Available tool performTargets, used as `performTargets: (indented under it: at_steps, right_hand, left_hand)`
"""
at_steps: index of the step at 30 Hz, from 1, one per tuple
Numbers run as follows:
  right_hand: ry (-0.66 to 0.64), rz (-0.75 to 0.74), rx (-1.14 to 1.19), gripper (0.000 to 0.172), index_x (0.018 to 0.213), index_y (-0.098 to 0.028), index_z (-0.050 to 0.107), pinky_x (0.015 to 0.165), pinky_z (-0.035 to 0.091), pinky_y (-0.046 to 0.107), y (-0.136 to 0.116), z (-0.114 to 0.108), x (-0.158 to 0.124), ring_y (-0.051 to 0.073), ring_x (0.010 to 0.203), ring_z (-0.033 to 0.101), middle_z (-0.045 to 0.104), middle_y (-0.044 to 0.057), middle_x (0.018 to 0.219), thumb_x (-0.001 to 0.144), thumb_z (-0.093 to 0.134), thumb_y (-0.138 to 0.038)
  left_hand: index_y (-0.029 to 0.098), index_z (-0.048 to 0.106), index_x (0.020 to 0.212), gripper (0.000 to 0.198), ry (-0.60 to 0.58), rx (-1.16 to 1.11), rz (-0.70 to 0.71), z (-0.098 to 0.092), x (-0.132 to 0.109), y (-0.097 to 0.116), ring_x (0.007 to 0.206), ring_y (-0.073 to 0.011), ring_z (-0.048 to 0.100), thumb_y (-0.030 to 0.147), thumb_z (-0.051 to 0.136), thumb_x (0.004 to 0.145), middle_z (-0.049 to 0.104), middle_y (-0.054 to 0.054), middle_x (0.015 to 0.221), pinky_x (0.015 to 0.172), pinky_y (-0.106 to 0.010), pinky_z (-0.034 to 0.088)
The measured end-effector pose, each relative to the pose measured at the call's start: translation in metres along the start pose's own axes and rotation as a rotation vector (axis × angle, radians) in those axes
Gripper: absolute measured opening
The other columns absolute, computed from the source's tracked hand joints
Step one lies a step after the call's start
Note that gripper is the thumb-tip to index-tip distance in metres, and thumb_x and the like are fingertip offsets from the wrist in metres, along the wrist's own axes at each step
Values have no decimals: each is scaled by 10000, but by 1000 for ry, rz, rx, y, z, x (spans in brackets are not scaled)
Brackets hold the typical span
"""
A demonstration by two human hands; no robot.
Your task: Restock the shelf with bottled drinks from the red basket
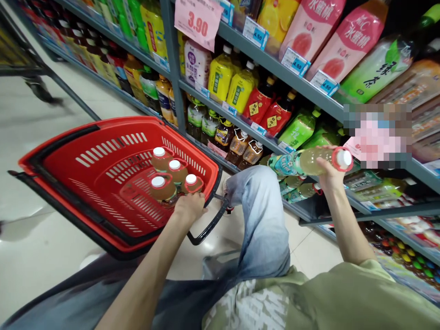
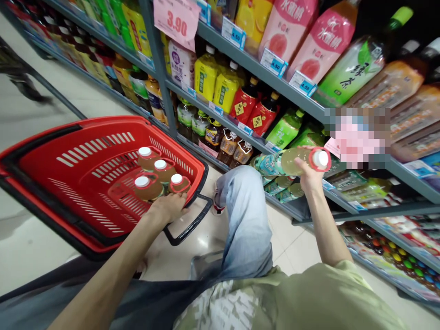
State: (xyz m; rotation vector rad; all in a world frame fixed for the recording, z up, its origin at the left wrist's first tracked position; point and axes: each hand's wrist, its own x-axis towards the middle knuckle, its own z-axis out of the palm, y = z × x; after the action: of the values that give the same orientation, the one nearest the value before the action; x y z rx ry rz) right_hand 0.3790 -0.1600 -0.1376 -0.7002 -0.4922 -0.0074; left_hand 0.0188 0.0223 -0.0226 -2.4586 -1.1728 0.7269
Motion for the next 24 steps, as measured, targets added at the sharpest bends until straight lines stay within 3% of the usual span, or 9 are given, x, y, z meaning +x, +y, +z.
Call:
performTargets:
  at_steps: [3,6,10,13,18,21,24]
  right_hand:
    - [-22,103,-163,499,992,-211,685,952,560,393,21,-25,-19,208,1002,696,726,20,1032,549,914,-233]
    - [53,320,-302,495,956,-192,698,829,565,353,58,-56,-51,194,883,674,733,34,982,514,901,-283]
    - [176,547,-380,517,932,-186,696,758,542,343,107,-94,-111,176,747,629,696,4,813,461,878,-299]
    - [232,681,-434,527,865,-179,697,715,530,363,130,-118,-163,200,713,624,697,24,766,384,885,-284]
    - [360,832,-516,535,778,-205,637,660,518,405,139,-157,-233,232,650,616,657,6,669,320,870,-353]
    - [406,877,-555,513,730,-223,597,600,493,392,129,-178,-260,225,595,590,611,-22,601,320,870,-366]
    - [404,882,-564,442,709,-246,572,582,485,378,113,-193,-279,214,574,574,556,-48,551,415,879,-369]
  left_hand:
    - [77,630,1328,439,-13,12,-1,-2,5,1,1259,-404,656,311,581,960,667,-278,1345,1002,-483,539]
    - [64,597,1366,482,-21,16,4,-1,8,2,1270,-406,647,315,576,955,671,-277,1340,1009,-484,537]
    - [36,563,1383,499,-26,24,10,3,9,3,1290,-408,632,302,535,962,639,-303,1378,1009,-500,536]
    - [43,556,1371,494,-51,31,1,6,10,2,1257,-412,654,338,493,980,658,-300,1346,990,-525,544]
    - [24,505,1387,526,-68,66,-13,14,12,0,1248,-404,666,375,399,1011,664,-300,1330,1013,-517,533]
    - [-15,444,1429,589,-63,99,-2,21,12,-2,1215,-427,676,398,353,1020,642,-317,1352,1000,-526,531]
    - [-44,342,1509,680,-69,89,-1,29,15,-5,1238,-437,661,415,339,1007,612,-332,1391,1011,-525,517]
